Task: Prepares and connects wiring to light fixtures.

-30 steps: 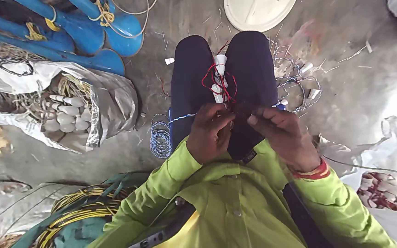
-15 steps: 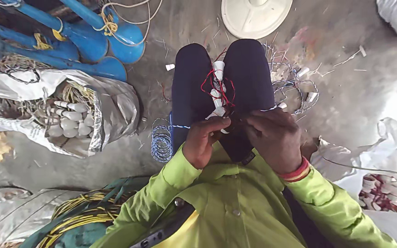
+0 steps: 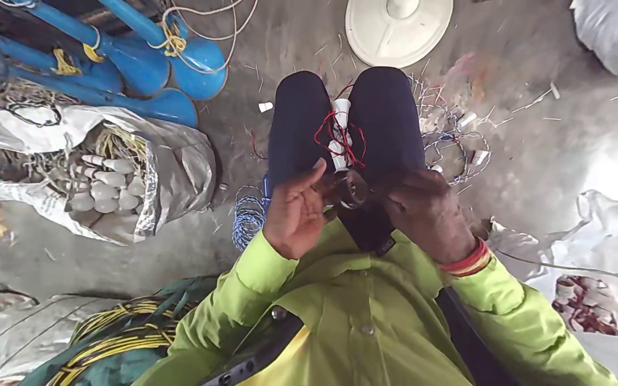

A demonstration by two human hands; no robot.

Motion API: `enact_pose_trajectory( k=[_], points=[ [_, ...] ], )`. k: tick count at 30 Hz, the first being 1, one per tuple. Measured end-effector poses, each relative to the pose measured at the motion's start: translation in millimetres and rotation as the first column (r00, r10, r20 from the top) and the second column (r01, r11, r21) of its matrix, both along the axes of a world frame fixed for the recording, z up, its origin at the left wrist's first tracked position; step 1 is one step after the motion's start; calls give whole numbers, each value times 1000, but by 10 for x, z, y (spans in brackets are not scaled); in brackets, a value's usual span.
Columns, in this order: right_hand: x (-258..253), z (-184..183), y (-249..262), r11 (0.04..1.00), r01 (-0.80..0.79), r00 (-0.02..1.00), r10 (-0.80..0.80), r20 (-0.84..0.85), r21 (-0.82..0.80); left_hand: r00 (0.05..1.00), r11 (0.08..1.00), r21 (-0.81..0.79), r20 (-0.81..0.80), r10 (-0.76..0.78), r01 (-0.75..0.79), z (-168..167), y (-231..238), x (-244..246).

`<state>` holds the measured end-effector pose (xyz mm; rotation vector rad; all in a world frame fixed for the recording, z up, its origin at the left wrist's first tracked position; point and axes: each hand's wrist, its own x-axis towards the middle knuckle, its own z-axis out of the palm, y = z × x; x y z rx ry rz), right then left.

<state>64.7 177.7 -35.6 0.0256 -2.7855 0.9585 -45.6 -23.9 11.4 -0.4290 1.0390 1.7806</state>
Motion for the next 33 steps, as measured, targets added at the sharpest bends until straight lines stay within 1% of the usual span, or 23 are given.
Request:
enact_pose_trajectory(
  k=[2, 3, 4, 5, 6, 7, 9, 11, 14, 17, 18, 19, 21, 24, 25, 26, 27, 29, 31, 32, 33],
  points=[
    [-6, 5, 16, 996, -77, 997, 76, -29, -38, 992, 995, 98, -121, 30, -18, -49, -22, 27],
    [13, 36, 5, 990, -128, 991, 126, -41, -66, 973, 995, 101, -227, 43, -20, -96, -25, 82],
    [9, 63, -5, 981, -177, 983, 173, -54, -80, 927, 997, 70, -371, 50, -26, -162, -7, 119],
    [6, 78, -27, 973, -213, 976, 208, -64, -92, 852, 1000, 15, -524, 8, 0, -246, -5, 139],
    [52, 96, -64, 965, -232, 972, 226, -62, -121, 782, 997, -69, -619, -70, 35, -287, -25, 184],
    [78, 108, -84, 961, -234, 972, 227, -59, -150, 710, 987, -150, -688, -151, 64, -308, -30, 193],
    [68, 115, -71, 959, -203, 979, 195, -61, -196, 568, 947, -298, -762, -310, 117, -287, -12, 136],
    [82, 158, -54, 960, -160, 987, 156, -35, -231, 505, 922, -352, -773, -385, 164, -237, -36, 108],
    [55, 176, -33, 963, -108, 994, 112, 3, -247, 447, 908, -350, -791, -418, 229, -193, -75, 39],
    [79, 154, -58, 953, -16, 999, 29, 36, -302, 422, 911, -361, -807, -413, 200, -161, -77, 57],
    [87, 142, -72, 937, 27, 998, -4, 66, -349, 412, 914, -364, -816, -406, 180, -170, -72, 64],
    [73, 123, -73, 917, 67, 994, -28, 106, -393, 380, 918, -362, -835, -397, 161, -198, -59, 39],
    [124, 110, -79, 869, 120, 982, -33, 187, -480, 356, 930, -344, -859, -367, 129, -247, -51, 83],
    [69, 67, -61, 859, 120, 989, -61, 132, -498, 350, 942, -324, -875, -334, 91, -252, -4, 67],
    [61, 66, -59, 866, 115, 991, -65, 119, -486, 331, 944, -320, -884, -330, 84, -252, 1, 66],
    [59, 63, -58, 875, 109, 992, -65, 109, -472, 293, 944, -321, -897, -330, 80, -258, 3, 65],
    [69, 61, -59, 885, 101, 993, -62, 101, -454, 236, 941, -330, -911, -338, 72, -267, 2, 75],
    [76, 69, -69, 913, 87, 995, -57, 87, -399, 70, 921, -387, -919, -389, 36, -276, 9, 103],
    [55, 70, -89, 944, 66, 997, -53, 49, -324, -107, 885, -465, -879, -465, -34, -289, 32, 120],
    [59, 69, -95, 954, 48, 999, -41, 32, -295, -171, 871, -488, -854, -491, -61, -319, 34, 144],
    [85, 79, -100, 961, 26, 1000, -20, 24, -275, -215, 857, -510, -830, -514, -78, -339, 26, 187]
  ],
)
